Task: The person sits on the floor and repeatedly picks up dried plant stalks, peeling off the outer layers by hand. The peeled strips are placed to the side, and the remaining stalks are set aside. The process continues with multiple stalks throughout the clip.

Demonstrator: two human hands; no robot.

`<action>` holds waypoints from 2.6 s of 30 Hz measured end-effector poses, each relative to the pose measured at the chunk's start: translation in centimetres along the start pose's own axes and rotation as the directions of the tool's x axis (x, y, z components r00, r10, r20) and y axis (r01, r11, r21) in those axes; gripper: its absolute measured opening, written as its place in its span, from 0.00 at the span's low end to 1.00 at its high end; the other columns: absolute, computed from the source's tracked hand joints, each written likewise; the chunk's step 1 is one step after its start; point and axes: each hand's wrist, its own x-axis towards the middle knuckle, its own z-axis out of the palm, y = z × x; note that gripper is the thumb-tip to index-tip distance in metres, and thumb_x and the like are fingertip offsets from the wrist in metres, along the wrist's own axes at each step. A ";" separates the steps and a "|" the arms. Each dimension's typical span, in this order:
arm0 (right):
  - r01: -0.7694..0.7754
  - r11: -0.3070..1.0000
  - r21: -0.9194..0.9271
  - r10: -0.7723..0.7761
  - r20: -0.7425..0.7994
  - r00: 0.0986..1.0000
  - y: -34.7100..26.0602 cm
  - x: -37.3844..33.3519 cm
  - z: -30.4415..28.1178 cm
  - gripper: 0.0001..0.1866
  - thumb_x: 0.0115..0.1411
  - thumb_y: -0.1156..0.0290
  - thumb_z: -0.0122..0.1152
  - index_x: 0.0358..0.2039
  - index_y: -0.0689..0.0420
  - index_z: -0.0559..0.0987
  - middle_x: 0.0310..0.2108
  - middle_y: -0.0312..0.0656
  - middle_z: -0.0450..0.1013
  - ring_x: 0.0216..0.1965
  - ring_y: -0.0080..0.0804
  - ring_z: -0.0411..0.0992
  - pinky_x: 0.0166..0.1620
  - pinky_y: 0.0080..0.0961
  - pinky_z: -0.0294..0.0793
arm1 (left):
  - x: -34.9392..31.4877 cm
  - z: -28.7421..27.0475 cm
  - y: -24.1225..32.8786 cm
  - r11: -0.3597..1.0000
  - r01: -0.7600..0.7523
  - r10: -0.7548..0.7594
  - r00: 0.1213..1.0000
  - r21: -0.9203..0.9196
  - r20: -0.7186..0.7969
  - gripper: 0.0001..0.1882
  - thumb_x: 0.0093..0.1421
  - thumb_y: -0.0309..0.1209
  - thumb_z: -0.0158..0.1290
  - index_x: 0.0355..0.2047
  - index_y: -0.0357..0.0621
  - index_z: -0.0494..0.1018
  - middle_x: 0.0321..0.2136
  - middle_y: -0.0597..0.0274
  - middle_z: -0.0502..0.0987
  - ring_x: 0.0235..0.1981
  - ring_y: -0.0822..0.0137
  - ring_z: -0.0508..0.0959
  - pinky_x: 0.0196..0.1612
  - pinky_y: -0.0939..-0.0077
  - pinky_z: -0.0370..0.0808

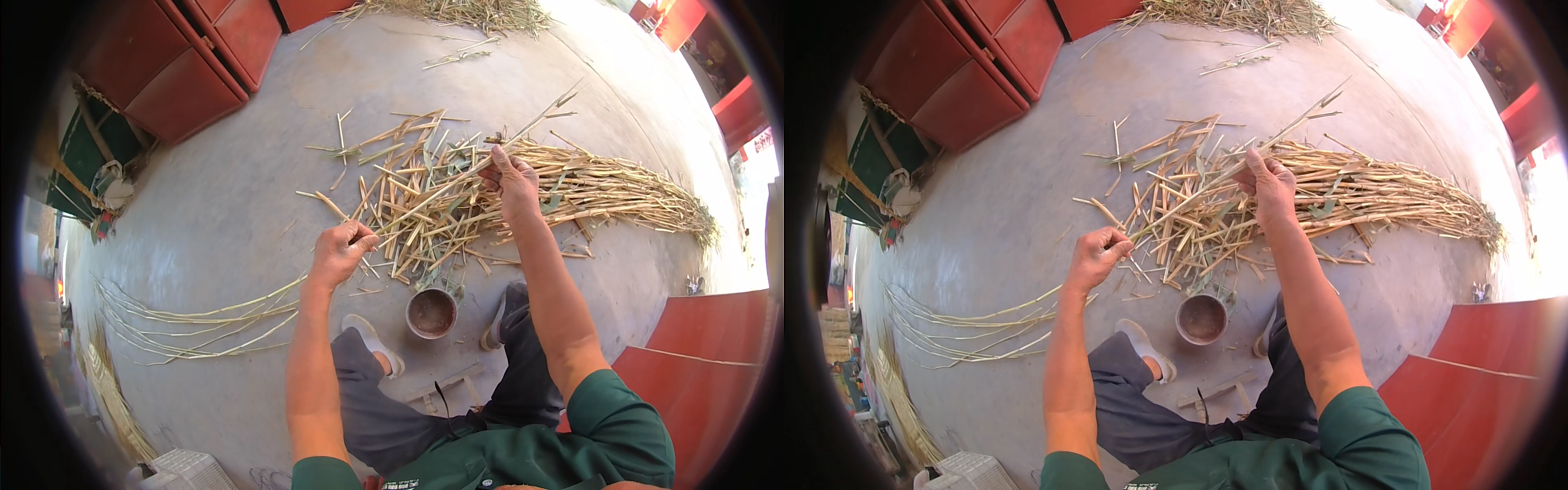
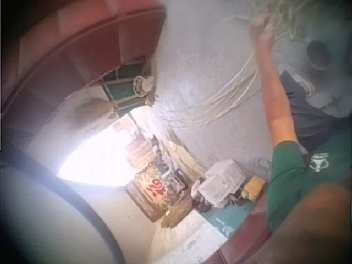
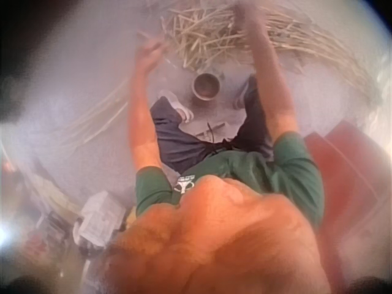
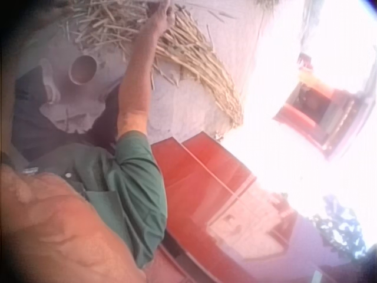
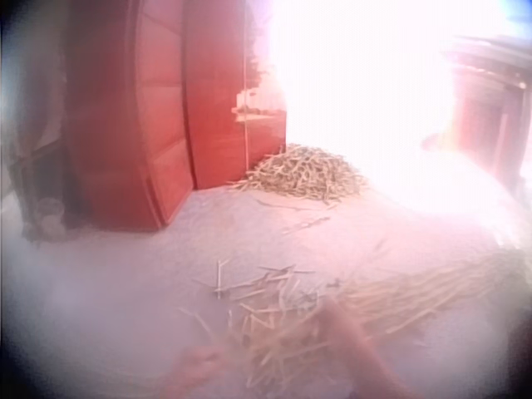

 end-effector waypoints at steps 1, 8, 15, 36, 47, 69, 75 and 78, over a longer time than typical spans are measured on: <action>-0.041 0.999 0.014 0.041 0.047 0.998 0.5 -0.2 0.1 0.11 0.66 0.62 0.63 0.37 0.57 0.78 0.34 0.38 0.80 0.33 0.27 0.80 0.35 0.21 0.80 | 0.0 0.0 -0.2 1.000 -0.005 0.005 1.000 0.014 0.002 0.06 0.58 0.30 0.62 0.31 0.39 0.80 0.24 0.62 0.82 0.26 0.72 0.80 0.31 0.75 0.75; -0.104 0.995 0.007 0.094 0.381 0.920 3.4 -4.8 4.4 0.11 0.69 0.67 0.58 0.45 0.62 0.76 0.41 0.44 0.80 0.40 0.29 0.80 0.44 0.25 0.81 | 0.6 0.3 0.6 1.000 -0.012 0.012 1.000 0.002 0.003 0.06 0.59 0.28 0.62 0.30 0.37 0.80 0.22 0.64 0.81 0.24 0.77 0.77 0.30 0.78 0.74; -0.039 0.992 -0.117 0.057 0.154 0.986 3.1 -4.2 4.0 0.14 0.63 0.59 0.68 0.34 0.57 0.78 0.31 0.40 0.81 0.31 0.24 0.79 0.34 0.20 0.78 | 0.4 0.5 0.7 0.991 -0.100 0.102 0.995 0.092 -0.021 0.07 0.57 0.30 0.62 0.29 0.37 0.80 0.22 0.62 0.81 0.24 0.75 0.78 0.30 0.77 0.74; -0.080 0.992 -0.093 0.103 0.268 0.958 3.3 -3.8 3.6 0.10 0.66 0.64 0.63 0.38 0.58 0.79 0.35 0.40 0.81 0.34 0.25 0.80 0.36 0.21 0.79 | -0.8 -2.0 -1.7 0.991 0.006 -0.012 0.999 0.134 0.044 0.07 0.56 0.30 0.62 0.29 0.38 0.79 0.21 0.63 0.81 0.24 0.74 0.77 0.30 0.75 0.72; -0.032 0.999 -0.015 0.032 -0.015 0.999 0.3 0.8 -1.3 0.14 0.60 0.60 0.71 0.30 0.56 0.78 0.26 0.36 0.78 0.26 0.24 0.78 0.28 0.18 0.76 | -1.9 -3.7 -2.7 0.991 0.131 -0.132 0.988 0.016 0.080 0.09 0.55 0.32 0.63 0.29 0.39 0.80 0.23 0.60 0.81 0.27 0.67 0.80 0.34 0.72 0.75; 0.021 0.944 -0.330 0.139 0.454 0.880 5.6 -6.8 5.0 0.12 0.63 0.68 0.66 0.40 0.63 0.78 0.32 0.40 0.78 0.32 0.26 0.79 0.38 0.23 0.79 | 0.0 1.4 1.8 0.976 -0.109 0.099 0.993 0.187 0.063 0.09 0.59 0.34 0.61 0.32 0.40 0.80 0.24 0.59 0.82 0.26 0.66 0.81 0.33 0.70 0.75; 0.040 0.924 -0.381 0.141 0.435 0.889 5.2 -7.0 5.3 0.08 0.63 0.72 0.63 0.38 0.65 0.79 0.30 0.41 0.80 0.32 0.27 0.79 0.37 0.25 0.80 | 0.1 1.7 1.5 0.973 -0.107 0.095 0.993 0.203 0.064 0.08 0.58 0.34 0.61 0.31 0.42 0.80 0.23 0.60 0.81 0.25 0.63 0.81 0.33 0.67 0.75; -0.134 0.968 -0.212 0.215 0.429 0.877 5.1 -6.8 5.1 0.11 0.66 0.68 0.61 0.42 0.63 0.78 0.38 0.42 0.80 0.38 0.28 0.80 0.43 0.24 0.79 | 0.2 1.5 1.5 0.973 -0.105 0.098 0.994 0.208 0.043 0.08 0.58 0.34 0.61 0.30 0.42 0.79 0.22 0.60 0.81 0.25 0.63 0.81 0.32 0.67 0.75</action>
